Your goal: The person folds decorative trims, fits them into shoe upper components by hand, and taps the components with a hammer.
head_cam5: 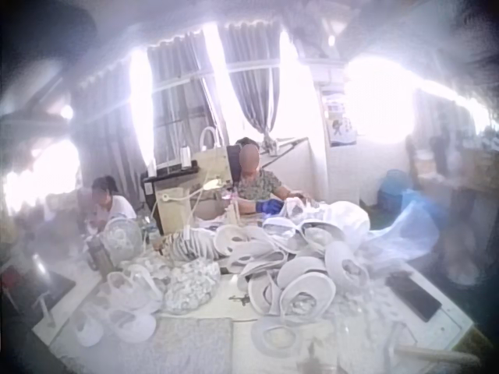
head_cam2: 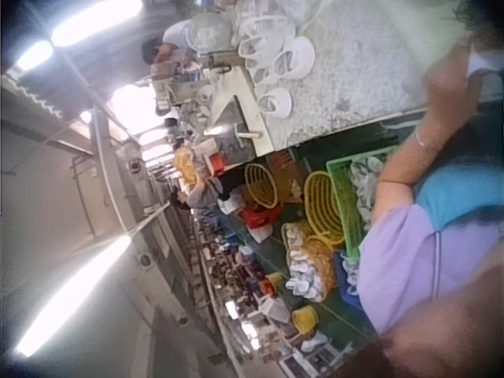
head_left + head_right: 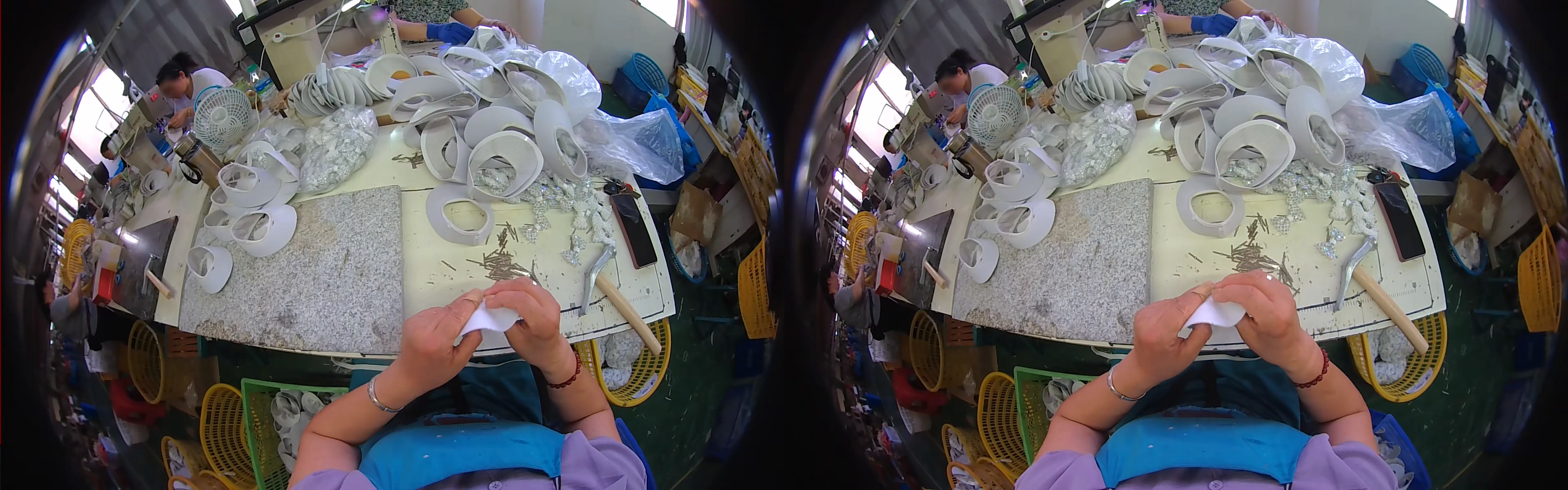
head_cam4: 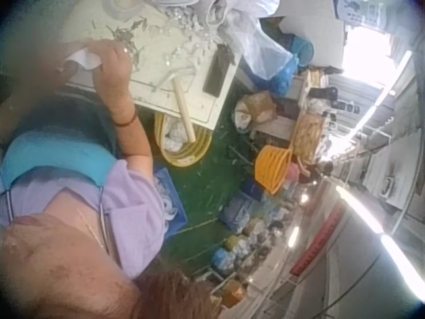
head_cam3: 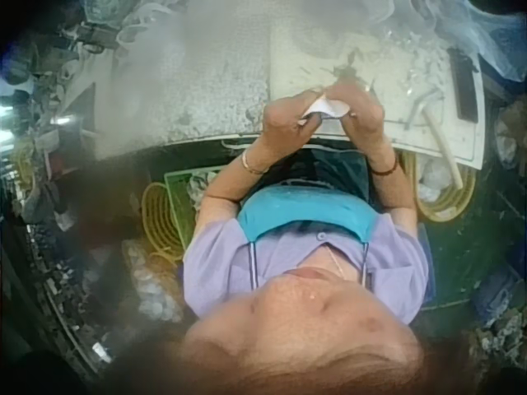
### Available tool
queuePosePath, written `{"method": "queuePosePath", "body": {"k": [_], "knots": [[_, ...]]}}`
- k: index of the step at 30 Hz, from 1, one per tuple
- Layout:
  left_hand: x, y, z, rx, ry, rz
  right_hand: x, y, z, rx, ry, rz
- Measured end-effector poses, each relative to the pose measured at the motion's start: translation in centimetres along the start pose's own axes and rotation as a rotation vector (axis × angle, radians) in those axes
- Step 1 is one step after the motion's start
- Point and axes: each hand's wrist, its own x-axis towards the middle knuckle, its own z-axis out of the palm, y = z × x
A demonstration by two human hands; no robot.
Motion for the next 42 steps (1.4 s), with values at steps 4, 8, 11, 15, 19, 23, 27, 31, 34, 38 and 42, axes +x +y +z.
{"method": "queuePosePath", "body": {"k": [4,8,11,15,19,23,27,31,34,38,42], "knots": [[-0.2,-0.3,-0.4,0.068,-0.015,-0.027,0.6,-0.5,0.5,0.053,0.026,0.105],[0.5,-0.7,-2.2,0.043,0.041,0.052,1.4,-0.9,0.9,0.020,0.017,0.023],[0.2,-1.9,-3.8,0.107,0.083,0.159,2.8,-0.8,1.9,0.074,0.003,-0.130],[-1.3,-2.8,-7.6,0.419,0.132,0.297,3.7,-0.9,4.7,0.012,0.010,-0.330],[-4.9,-4.4,-9.1,0.752,0.008,0.203,2.2,-0.7,8.3,-0.102,-0.229,-0.354],[-7.2,-5.6,-9.5,0.517,-0.177,-0.127,1.3,-0.8,9.3,-0.128,-0.564,-0.170],[-7.7,-5.8,-9.2,0.501,-0.159,-0.137,1.2,-0.7,9.7,-0.063,-0.527,-0.097],[-8.1,-5.5,-8.3,0.549,-0.143,-0.155,1.2,-1.6,10.7,-0.045,-0.451,0.005],[-8.2,-5.5,-7.7,0.595,-0.131,-0.173,1.0,-2.0,11.1,-0.077,-0.436,0.019],[-8.5,-5.5,-7.6,0.604,-0.118,-0.181,0.7,-2.3,11.3,-0.075,-0.407,0.106],[-8.5,-5.4,-7.6,0.600,-0.112,-0.189,0.2,-2.0,11.8,-0.071,-0.376,0.067]]}}
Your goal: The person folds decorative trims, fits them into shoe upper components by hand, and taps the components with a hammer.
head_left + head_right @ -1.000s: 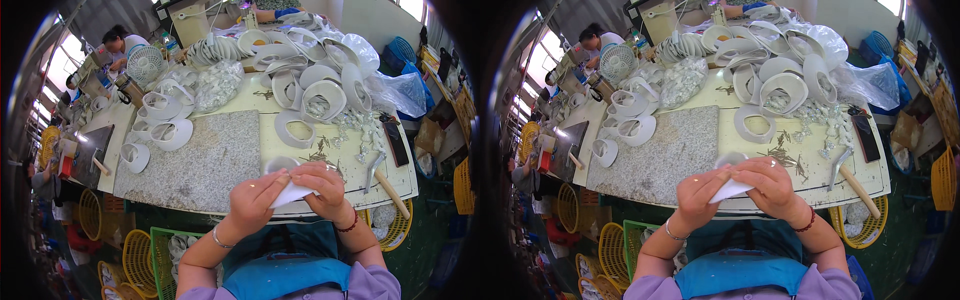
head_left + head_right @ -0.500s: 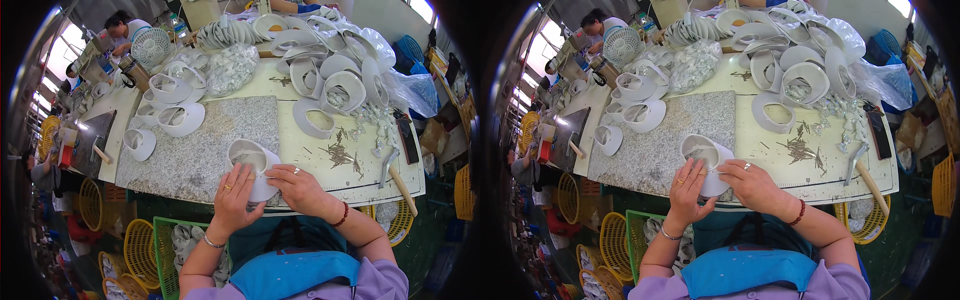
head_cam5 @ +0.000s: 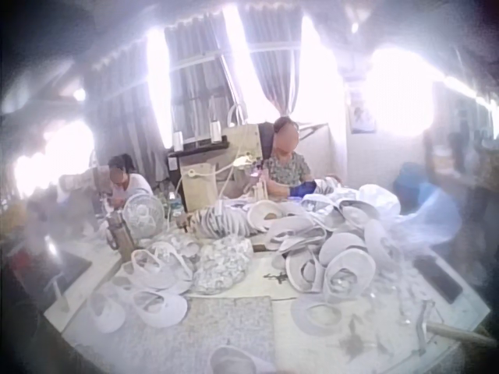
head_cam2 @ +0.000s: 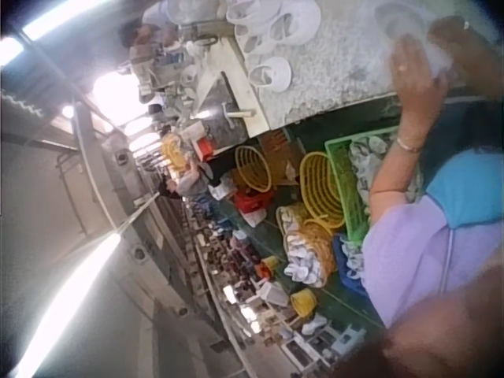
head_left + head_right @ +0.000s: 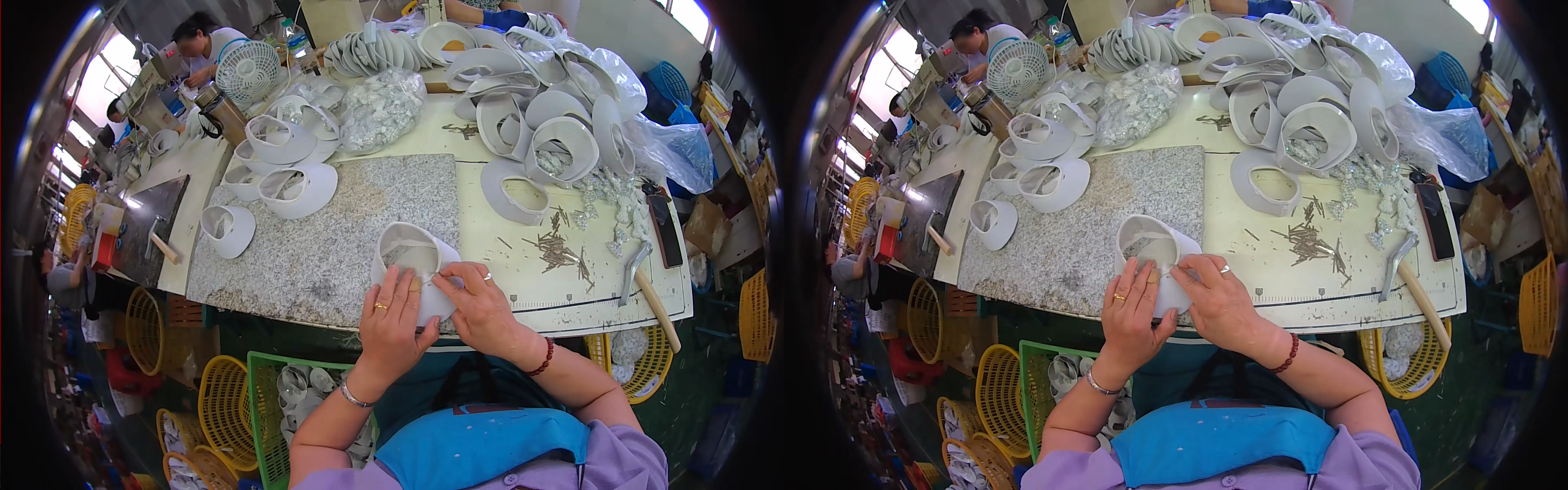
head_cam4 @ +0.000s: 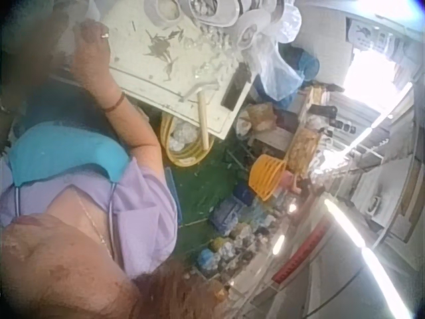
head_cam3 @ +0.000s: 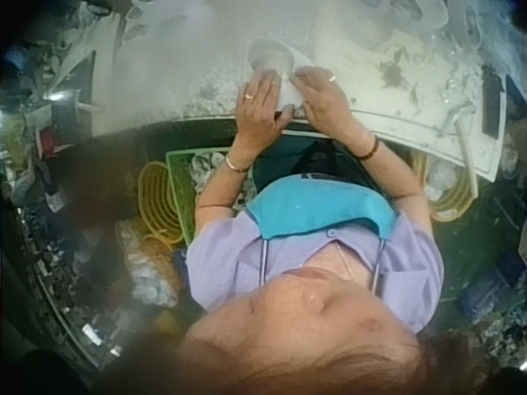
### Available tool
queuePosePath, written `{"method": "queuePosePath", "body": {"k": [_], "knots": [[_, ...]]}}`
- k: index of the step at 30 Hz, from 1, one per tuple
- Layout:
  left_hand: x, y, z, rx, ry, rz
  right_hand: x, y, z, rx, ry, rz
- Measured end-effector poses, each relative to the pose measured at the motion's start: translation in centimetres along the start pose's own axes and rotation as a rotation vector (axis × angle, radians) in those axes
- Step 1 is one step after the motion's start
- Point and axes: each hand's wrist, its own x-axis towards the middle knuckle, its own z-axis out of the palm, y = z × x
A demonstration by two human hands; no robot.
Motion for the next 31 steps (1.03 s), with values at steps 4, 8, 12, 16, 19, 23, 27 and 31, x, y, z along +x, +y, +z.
{"method": "queuePosePath", "body": {"k": [4,8,12,16,19,23,27,31], "knots": [[0.3,0.0,-0.1,-0.006,0.001,0.008,0.1,0.0,-0.1,-0.001,0.000,-0.023],[0.7,-0.1,-0.2,-0.021,-0.008,-0.015,0.0,0.3,-1.6,0.036,-0.034,-0.008],[0.5,-0.7,-0.1,-0.024,-0.003,-0.041,-3.7,1.1,-7.8,-0.179,0.128,0.198],[0.4,-0.4,0.2,-0.035,0.021,-0.059,-11.1,5.9,-15.2,-0.599,0.218,0.487],[0.7,-0.2,0.4,-0.018,0.041,-0.045,-15.1,8.0,-17.2,-0.688,0.195,0.643],[0.5,-0.3,0.3,-0.002,0.050,-0.052,-16.3,10.2,-17.7,-0.651,0.211,0.677],[0.4,-0.3,0.4,-0.013,0.051,-0.059,-16.3,11.3,-17.9,-0.619,0.259,0.663],[0.3,-0.3,0.6,-0.016,0.035,-0.058,-12.3,7.2,-17.5,-0.115,0.443,0.863]]}}
